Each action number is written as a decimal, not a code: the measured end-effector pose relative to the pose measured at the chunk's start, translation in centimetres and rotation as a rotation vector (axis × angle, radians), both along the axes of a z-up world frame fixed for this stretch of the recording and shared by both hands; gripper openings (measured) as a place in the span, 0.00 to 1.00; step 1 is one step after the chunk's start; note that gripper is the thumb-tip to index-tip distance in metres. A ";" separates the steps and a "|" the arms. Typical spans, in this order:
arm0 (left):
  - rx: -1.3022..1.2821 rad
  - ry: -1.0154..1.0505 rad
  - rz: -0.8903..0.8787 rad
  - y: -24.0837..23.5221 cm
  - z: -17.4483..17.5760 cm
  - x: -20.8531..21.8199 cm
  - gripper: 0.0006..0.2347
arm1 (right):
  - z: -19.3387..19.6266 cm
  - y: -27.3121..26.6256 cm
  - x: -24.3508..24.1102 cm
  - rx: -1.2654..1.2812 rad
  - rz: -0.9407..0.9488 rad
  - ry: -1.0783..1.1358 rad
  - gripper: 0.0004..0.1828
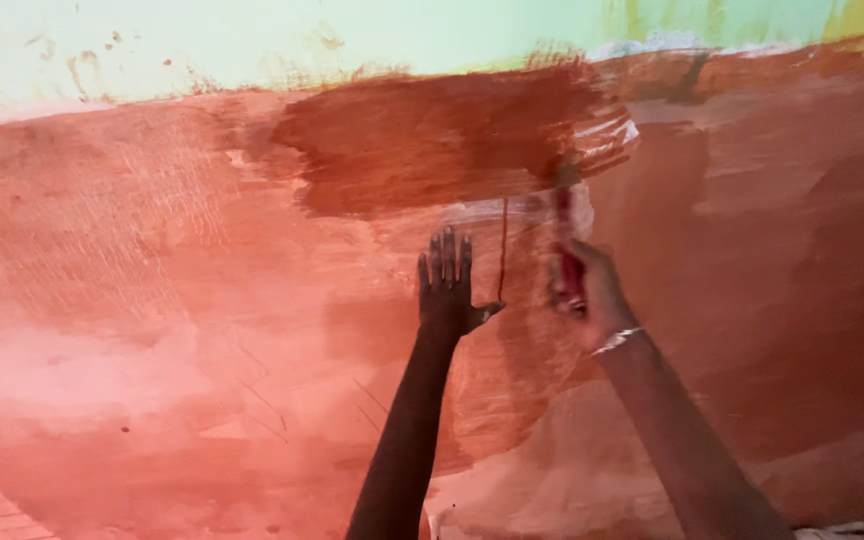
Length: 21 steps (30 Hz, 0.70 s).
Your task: The person paints a wall with reddish-brown paint using a brush. They repeatedly dip the brush into a paint can and apply horizontal strokes to the wall surface, gradually covering more area.
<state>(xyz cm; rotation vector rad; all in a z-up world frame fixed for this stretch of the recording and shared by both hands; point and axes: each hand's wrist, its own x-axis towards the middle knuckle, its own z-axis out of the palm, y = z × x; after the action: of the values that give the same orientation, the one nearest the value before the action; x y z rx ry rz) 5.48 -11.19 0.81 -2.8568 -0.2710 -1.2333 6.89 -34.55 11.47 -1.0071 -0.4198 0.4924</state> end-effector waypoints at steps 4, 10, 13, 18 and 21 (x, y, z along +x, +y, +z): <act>-0.015 0.145 0.061 0.7 -0.3 0.3 0.59 | 0.0 2.1 -1.9 -0.063 0.277 -0.053 0.14; -0.012 0.221 0.095 0.4 0.0 0.3 0.59 | 0.5 1.1 -0.7 -0.018 0.369 -0.047 0.15; -0.028 0.179 0.067 0.3 0.5 0.2 0.59 | 0.9 -1.3 1.3 0.093 0.102 -0.019 0.13; -0.045 0.222 0.082 -0.4 0.5 -0.5 0.60 | -1.0 -3.4 2.4 0.181 -0.206 -0.068 0.15; -0.037 0.245 0.097 -0.3 1.4 -0.4 0.60 | -0.9 -1.6 2.1 0.200 -0.274 -0.093 0.17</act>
<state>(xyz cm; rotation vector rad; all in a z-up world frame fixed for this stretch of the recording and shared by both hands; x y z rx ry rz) 5.07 -11.53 2.19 -2.9458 -0.4229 -0.8600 8.99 -36.15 10.58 -0.8785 -0.3984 0.1541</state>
